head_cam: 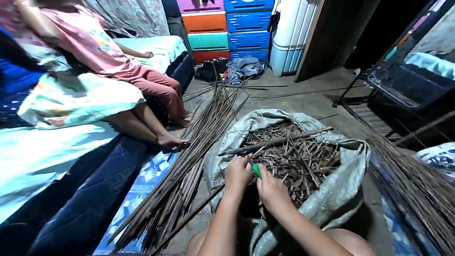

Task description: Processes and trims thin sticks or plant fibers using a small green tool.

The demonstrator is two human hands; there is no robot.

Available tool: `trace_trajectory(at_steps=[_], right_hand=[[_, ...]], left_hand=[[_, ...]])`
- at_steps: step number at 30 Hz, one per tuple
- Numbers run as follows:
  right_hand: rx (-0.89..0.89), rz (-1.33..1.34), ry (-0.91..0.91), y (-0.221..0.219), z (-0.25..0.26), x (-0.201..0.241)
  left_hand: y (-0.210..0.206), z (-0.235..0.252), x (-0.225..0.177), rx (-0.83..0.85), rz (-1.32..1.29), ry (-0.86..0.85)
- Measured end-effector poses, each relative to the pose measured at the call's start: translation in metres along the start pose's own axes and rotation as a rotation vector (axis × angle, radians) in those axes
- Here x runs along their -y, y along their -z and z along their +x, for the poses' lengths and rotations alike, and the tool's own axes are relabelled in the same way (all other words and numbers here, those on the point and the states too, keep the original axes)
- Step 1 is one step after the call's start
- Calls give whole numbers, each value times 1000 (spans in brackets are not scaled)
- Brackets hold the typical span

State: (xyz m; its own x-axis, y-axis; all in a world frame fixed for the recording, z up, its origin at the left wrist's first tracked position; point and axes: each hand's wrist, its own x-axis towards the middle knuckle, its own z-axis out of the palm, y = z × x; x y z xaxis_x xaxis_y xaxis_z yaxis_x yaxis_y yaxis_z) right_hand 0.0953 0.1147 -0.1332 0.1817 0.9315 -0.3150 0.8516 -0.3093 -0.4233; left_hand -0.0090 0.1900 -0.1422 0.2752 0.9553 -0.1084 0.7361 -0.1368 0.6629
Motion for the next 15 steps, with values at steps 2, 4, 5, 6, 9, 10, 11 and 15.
trace_trajectory(at_steps=[2, 4, 5, 6, 9, 10, 11, 15], right_hand=[[33, -29, -49, 1, 2, 3], [-11, -46, -66, -1, 5, 1], [-52, -56, -63, -4, 6, -2], [-94, -67, -61, -7, 8, -5], [-227, -96, -60, -14, 17, -17], [-248, -96, -77, -13, 20, -20], [-268, -96, -101, -12, 23, -23], [-280, -68, -254, 8, 32, -34]], left_hand=[[-3, 1, 1, -5, 13, -7], [-7, 3, -1, -13, 17, -18], [-8, 3, -2, -15, 20, -25], [-9, 2, -3, -13, 22, -34], [-13, 2, -7, 10, 31, -55], [-13, 2, -7, 22, 33, -57], [-14, 2, -7, 21, 33, -64], [-13, -1, -7, 26, 34, -70]])
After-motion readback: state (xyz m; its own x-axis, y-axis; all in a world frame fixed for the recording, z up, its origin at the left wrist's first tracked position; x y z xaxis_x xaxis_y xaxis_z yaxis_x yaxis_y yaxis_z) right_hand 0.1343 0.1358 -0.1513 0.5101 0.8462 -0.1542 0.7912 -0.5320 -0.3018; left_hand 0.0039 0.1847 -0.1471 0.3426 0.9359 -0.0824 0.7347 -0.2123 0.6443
